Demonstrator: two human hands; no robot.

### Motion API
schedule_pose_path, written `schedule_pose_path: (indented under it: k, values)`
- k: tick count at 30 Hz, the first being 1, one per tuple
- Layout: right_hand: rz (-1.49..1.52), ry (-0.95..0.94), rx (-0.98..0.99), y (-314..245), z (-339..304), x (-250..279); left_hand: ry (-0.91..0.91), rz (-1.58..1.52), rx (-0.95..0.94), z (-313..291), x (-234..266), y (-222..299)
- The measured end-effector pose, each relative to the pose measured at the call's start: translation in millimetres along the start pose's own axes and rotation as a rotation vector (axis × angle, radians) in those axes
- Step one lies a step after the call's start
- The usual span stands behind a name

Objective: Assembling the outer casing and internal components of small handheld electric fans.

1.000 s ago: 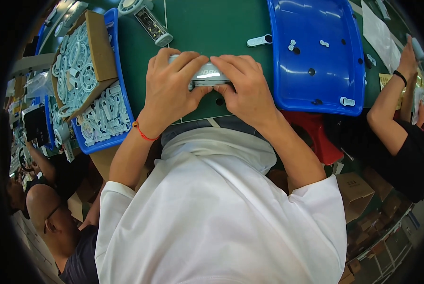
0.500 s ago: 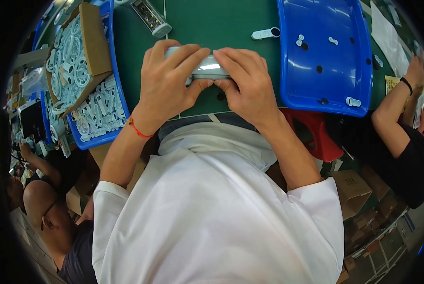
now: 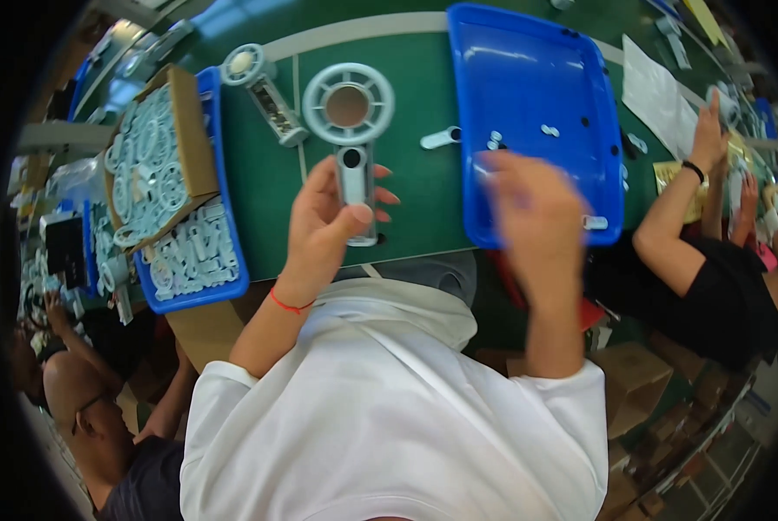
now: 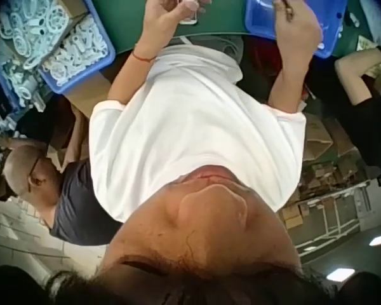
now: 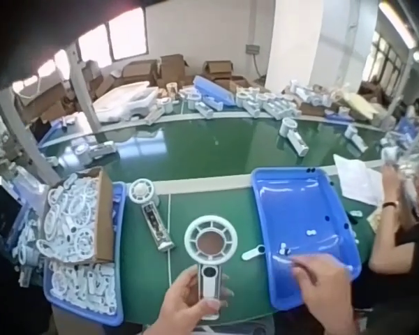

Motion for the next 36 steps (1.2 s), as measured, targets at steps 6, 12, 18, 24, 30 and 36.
schedule_pose_path:
  k: [6, 12, 18, 24, 30, 36]
  values:
    - [-0.671, -0.313, 0.074, 138.0, -2.8, 37.4, -0.264, -0.360, 0.289, -5.3, -22.0, -6.8]
    - [-0.530, -0.401, 0.240, 135.3, 4.5, 21.5, -0.109, -0.136, 0.143, 8.9, -15.9, 21.6]
    - [-0.229, -0.203, 0.184, 123.4, 23.3, 11.4, 0.270, 0.294, -0.247, 128.3, -8.0, 120.2]
    - [-0.548, -0.066, 0.231, 91.7, 27.3, -27.9, 0.852, 1.200, -0.316, 330.0, 64.1, 137.7]
    - [-0.397, -0.039, 0.270, 83.0, 26.3, -21.3, 1.185, 1.364, -0.468, 349.6, 88.3, 148.6]
    - [0.307, -0.084, -0.321, 68.7, 36.3, -12.9, 2.066, 0.504, 0.232, 277.1, 218.7, 165.0]
Point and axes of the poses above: each hand's wrist, its own z-axis towards the middle knuckle, its own x-axis out of the back of the hand, y = z × x, the point moved 8 cm from there along z, towards the middle knuckle, and after that the axes turned 14 degrees about y, right-handed, at the moved point
